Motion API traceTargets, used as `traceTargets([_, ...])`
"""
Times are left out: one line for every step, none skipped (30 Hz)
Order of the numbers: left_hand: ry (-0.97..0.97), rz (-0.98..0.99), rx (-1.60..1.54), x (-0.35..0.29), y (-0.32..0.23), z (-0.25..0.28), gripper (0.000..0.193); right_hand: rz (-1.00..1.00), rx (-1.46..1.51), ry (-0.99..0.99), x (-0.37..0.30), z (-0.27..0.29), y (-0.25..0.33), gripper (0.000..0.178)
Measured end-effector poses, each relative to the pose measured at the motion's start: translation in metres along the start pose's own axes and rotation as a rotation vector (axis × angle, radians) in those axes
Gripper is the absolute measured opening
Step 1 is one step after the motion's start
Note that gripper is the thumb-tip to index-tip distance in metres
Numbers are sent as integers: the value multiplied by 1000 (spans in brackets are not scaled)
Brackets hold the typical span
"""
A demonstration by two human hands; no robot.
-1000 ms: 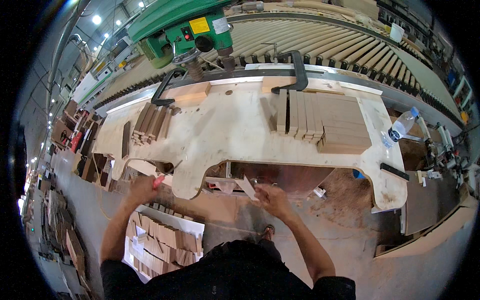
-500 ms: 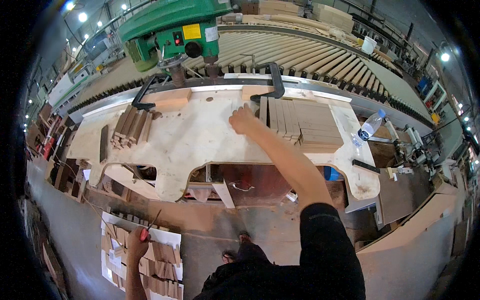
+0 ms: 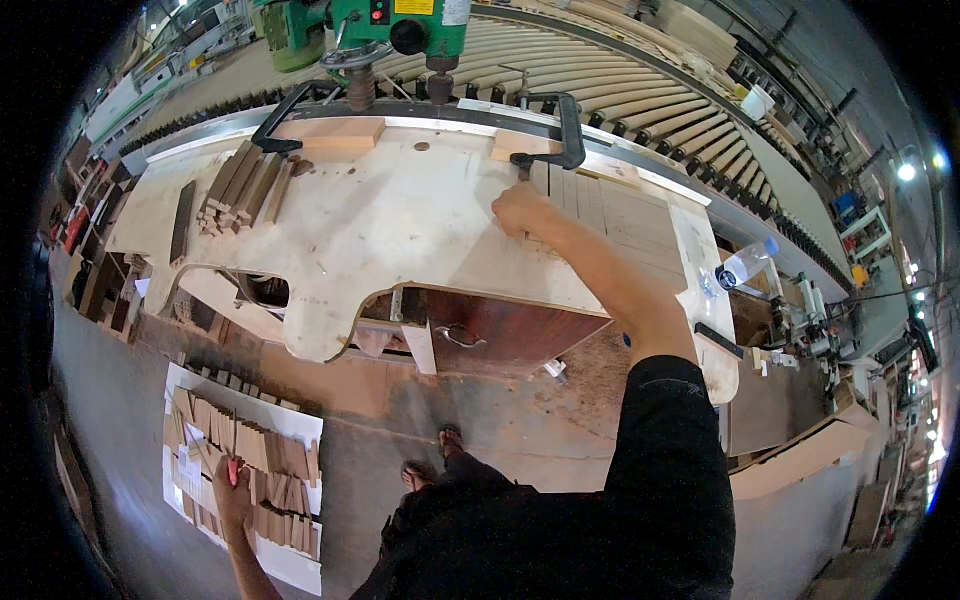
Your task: The person operates a green drill press in a workshop, repeatedly drilling holes into small rectangular wooden blocks. They pick up each block from a stack, position it under the drill bit, lower the lever to drill, and then place the finished block onto a separate stack. The process is repeated continuously throughout the clip.
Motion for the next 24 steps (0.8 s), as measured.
traceTargets([22,4,-16,-3,-1,-6,21,-7,-3,35,-2,-1,-1,15])
traceTargets([21,16,-24,-8,-8,-12,22,0,-6,49,-1,5,1,14])
traceTargets([8,32,-22,-13,-13,-14,23,16,-4,52,1,9,5,14])
traceTargets([39,-89,69,-6,-12,-23,27,-16,-132,-152,3,-19,-4,13])
traceTargets([109,15,32,13,-32,-39,31,-60,-40,-156,2,-58,-28,12])
traceTargets([152,-48,-19,12,-52,-46,34,-112,-96,-127,6,-62,-21,9])
traceTargets([200,-21,170,-6,-35,-47,33,-6,-112,-94,11,-4,11,14])
traceTargets([282,-145,223,-10,-69,-52,28,12,4,-249,-4,35,32,23])
traceTargets([424,-229,331,-9,-66,-63,26,6,155,-319,-3,49,50,26])
traceTargets([421,-247,301,-8,-80,-74,25,-19,441,-367,-15,71,80,23])
traceTargets([428,-275,267,-4,-95,-86,26,88,643,-224,-20,79,116,19])
traceTargets([476,-295,302,2,-109,-93,28,219,970,-229,-33,80,157,18])
traceTargets([528,-311,343,6,-120,-98,31,293,1281,166,-52,103,196,20])
traceTargets([510,-366,330,11,-124,-110,33,611,1104,-151,-48,75,228,21])
traceTargets([490,-387,328,9,-121,-121,37,684,975,-51,-56,77,262,23])
traceTargets([502,-407,264,8,-137,-124,37,730,882,73,-58,79,289,27])
traceTargets([513,-427,203,5,-151,-124,38,746,794,102,-52,72,310,30])
traceTargets([438,-454,155,3,-152,-121,38,770,877,59,-47,70,322,31])
traceTargets([368,-489,101,3,-149,-121,37,784,959,23,-41,66,326,33])
traceTargets([305,-529,44,1,-147,-119,37,791,1044,-7,-35,59,326,34])
traceTargets([265,-504,8,0,-150,-109,37,671,1172,173,-32,66,320,35])
traceTargets([200,-480,-24,1,-145,-105,36,646,1283,90,-33,75,305,35])
traceTargets([143,-460,-60,5,-138,-105,34,578,1439,98,-36,85,293,35])
traceTargets([89,-442,-97,8,-133,-105,33,501,1595,106,-36,92,282,34])
Point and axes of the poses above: each hand's wrist, its own x-axis towards the middle knuckle, its own z-axis out of the back of the hand, y = z × x, the point moved 2 cm from there along x, towards the middle knuckle, and after that the axes turned 13 degrees about -x, right-handed, at the moved point
